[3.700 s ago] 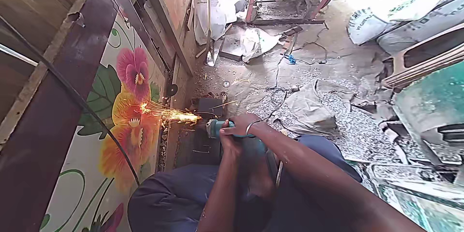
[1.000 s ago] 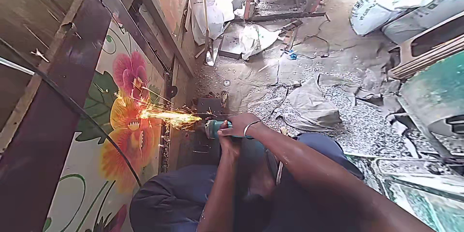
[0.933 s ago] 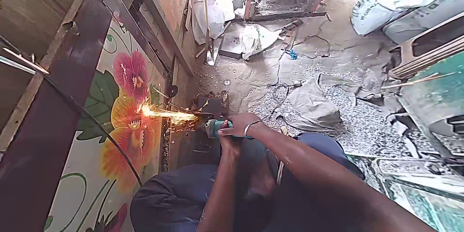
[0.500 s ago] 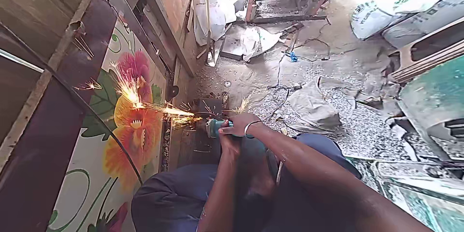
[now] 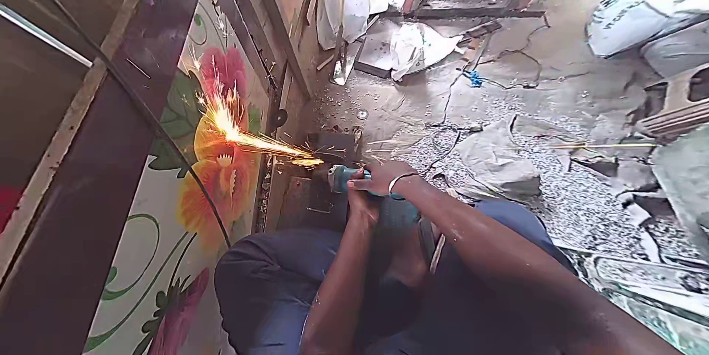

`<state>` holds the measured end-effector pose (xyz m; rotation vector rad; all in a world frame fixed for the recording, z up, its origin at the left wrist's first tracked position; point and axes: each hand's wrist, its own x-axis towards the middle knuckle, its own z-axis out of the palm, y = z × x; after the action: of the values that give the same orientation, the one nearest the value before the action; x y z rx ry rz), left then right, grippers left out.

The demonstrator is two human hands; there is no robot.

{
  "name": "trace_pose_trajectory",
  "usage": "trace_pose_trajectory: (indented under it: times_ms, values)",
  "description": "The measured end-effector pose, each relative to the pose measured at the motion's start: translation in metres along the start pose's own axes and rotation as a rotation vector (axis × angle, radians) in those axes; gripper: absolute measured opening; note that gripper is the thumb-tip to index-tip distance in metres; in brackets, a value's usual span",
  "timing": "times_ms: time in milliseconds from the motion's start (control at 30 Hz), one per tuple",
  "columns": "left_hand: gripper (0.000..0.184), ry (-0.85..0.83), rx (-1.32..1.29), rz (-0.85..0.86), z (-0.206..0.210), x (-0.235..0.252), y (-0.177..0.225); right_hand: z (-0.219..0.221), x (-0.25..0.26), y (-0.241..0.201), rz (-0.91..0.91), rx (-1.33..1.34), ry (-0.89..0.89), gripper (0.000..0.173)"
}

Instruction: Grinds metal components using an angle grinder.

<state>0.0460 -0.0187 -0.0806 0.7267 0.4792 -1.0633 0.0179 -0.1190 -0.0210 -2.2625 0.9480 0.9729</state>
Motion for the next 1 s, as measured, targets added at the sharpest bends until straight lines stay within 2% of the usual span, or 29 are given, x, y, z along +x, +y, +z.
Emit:
trace_pose_trajectory:
  times_ms: [1000]
  values:
    - [0.018, -0.031, -0.006, -0.019, 0.004, -0.001, 0.002, 0.002, 0.0, -0.002, 0.018, -0.007, 0.029, 0.099]
